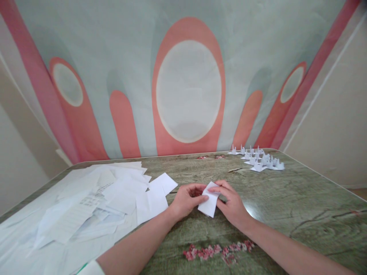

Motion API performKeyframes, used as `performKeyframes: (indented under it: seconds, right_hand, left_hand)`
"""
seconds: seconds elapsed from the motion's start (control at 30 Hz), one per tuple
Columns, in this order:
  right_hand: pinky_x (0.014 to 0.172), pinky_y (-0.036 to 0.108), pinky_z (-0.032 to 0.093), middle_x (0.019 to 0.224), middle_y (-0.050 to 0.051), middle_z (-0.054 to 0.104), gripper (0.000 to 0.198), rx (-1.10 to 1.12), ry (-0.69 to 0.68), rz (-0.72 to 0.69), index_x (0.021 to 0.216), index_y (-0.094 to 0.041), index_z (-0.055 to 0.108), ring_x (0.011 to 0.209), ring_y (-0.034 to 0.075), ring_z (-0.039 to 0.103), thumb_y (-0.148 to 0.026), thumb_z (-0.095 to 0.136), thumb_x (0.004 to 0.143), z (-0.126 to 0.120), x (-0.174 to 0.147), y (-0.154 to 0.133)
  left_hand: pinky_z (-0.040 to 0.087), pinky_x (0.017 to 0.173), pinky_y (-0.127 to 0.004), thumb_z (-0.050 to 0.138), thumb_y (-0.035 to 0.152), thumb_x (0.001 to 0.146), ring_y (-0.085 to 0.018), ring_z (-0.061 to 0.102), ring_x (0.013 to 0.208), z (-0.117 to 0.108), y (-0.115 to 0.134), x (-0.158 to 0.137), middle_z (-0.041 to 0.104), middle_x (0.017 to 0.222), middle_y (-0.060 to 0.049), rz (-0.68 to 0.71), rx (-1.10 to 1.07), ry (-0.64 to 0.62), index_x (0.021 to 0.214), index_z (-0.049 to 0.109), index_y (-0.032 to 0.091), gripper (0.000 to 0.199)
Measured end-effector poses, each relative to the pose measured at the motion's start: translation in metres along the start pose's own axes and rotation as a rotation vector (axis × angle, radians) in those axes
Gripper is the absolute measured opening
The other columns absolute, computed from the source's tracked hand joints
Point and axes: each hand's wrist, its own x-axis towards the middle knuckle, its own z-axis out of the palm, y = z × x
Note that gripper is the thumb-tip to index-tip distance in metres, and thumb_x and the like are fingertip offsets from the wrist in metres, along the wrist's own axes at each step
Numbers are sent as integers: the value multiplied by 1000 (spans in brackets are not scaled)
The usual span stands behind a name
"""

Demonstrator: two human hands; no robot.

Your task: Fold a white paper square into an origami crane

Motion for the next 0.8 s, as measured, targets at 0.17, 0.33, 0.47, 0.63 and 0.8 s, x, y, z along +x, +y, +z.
performKeyframes:
  seconds: [0.17, 0.33, 0.47, 0.63, 0.8]
  right_hand:
    - [82, 30, 41, 97, 4, 53, 26, 9, 0, -12, 95, -23, 63, 93, 18, 53, -8, 52, 77, 0, -1, 0]
    - [80, 30, 43, 96, 4, 54, 25, -3, 17, -21, 92, -22, 64, 91, 18, 54, -9, 50, 75, -1, -2, 3]
    - [76, 29, 43, 91, 3, 55, 24, -8, 7, -33, 90, -22, 64, 86, 17, 55, -9, 51, 75, -2, -1, 3]
    - [72, 28, 43, 87, 2, 55, 24, 4, -2, -43, 94, -22, 63, 82, 17, 55, -11, 54, 76, -3, -2, 2]
    - [73, 27, 43, 89, 3, 57, 23, 29, -11, -51, 95, -23, 64, 83, 17, 56, -12, 54, 78, -3, -2, 1]
  left_hand:
    - [45, 67, -24, 76, 24, 63, -14, 60, 70, 0, 1, -1, 69, 84, -6, -19, -16, 28, 91, 67, 12, 32]
    - [45, 66, -23, 78, 24, 61, -13, 60, 70, 0, 4, -1, 68, 83, -5, -40, -56, -6, 93, 67, 13, 36]
    - [45, 65, -23, 77, 24, 61, -12, 59, 67, 0, 3, 0, 68, 82, -5, -30, -54, -2, 92, 67, 12, 34]
    - [45, 65, -23, 78, 22, 60, -12, 59, 67, 0, 2, 0, 69, 81, -5, -32, -46, 41, 87, 68, 12, 31]
    - [45, 62, -23, 78, 23, 60, -12, 58, 63, 1, 2, -1, 69, 75, -5, -43, -29, 72, 83, 70, 12, 27]
